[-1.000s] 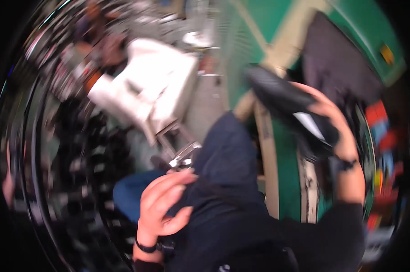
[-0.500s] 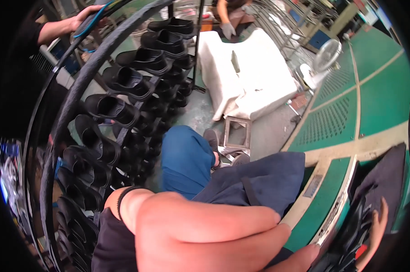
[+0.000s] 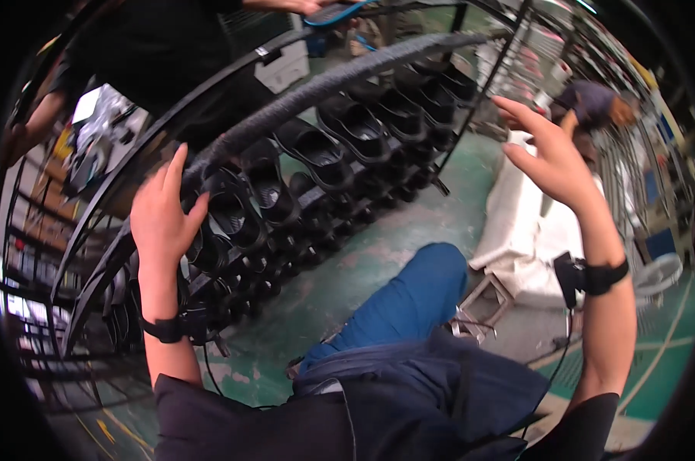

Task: Move shoe racks and inspect assembled shoes in a factory environment.

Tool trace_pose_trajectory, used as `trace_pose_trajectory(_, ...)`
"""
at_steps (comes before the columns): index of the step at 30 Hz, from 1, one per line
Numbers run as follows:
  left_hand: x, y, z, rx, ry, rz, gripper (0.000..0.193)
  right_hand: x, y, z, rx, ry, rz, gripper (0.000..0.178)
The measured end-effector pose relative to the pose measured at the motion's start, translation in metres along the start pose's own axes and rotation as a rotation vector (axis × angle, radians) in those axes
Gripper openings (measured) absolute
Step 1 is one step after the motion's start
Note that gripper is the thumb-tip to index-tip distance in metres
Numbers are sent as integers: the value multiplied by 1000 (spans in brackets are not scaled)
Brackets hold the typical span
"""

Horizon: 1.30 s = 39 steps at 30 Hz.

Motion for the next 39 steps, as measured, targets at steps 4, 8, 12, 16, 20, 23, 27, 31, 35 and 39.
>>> trace_pose_trajectory(4,19,10,-3,143,-230,103,35,-25,-73,-50,-9,-1,207,66)
trace_pose_trajectory(8,23,26,-5,17,-241,151,32,-57,-70,-74,32,-86,14,64)
trace_pose_trajectory(12,21,32,-2,66,-302,215,28,-130,18,-89,181,-203,-176,56)
trace_pose_trajectory(16,-34,-1,-17,-12,-175,234,43,-258,162,-100,158,-172,-696,49)
trace_pose_trajectory(20,-153,-14,-34,-185,150,-121,54,-260,283,-126,427,136,-820,38)
trace_pose_trajectory(23,-239,0,-53,11,469,-333,52,-243,330,-136,451,300,-912,35)
trace_pose_trajectory(27,-301,65,-125,402,721,-540,66,-229,341,-133,363,379,-1049,33)
trace_pose_trajectory(31,-317,59,-131,754,1015,-330,85,-234,349,-122,276,401,-1008,33)
trace_pose_trajectory(35,-327,-18,-157,705,1405,100,92,-271,363,-93,286,411,-1139,35)
trace_pose_trajectory(39,-344,-47,-193,573,1287,-13,60,-336,379,-48,168,460,-1128,43)
Point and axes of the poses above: each hand's wrist, its own y-axis away from the middle knuckle, its own z-axis out of the back of the hand, x = y × z, the point moved 4 cm from there along -y, towards the middle knuckle, and after that the axes turned 12 degrees about -y, right-handed, at the moved point
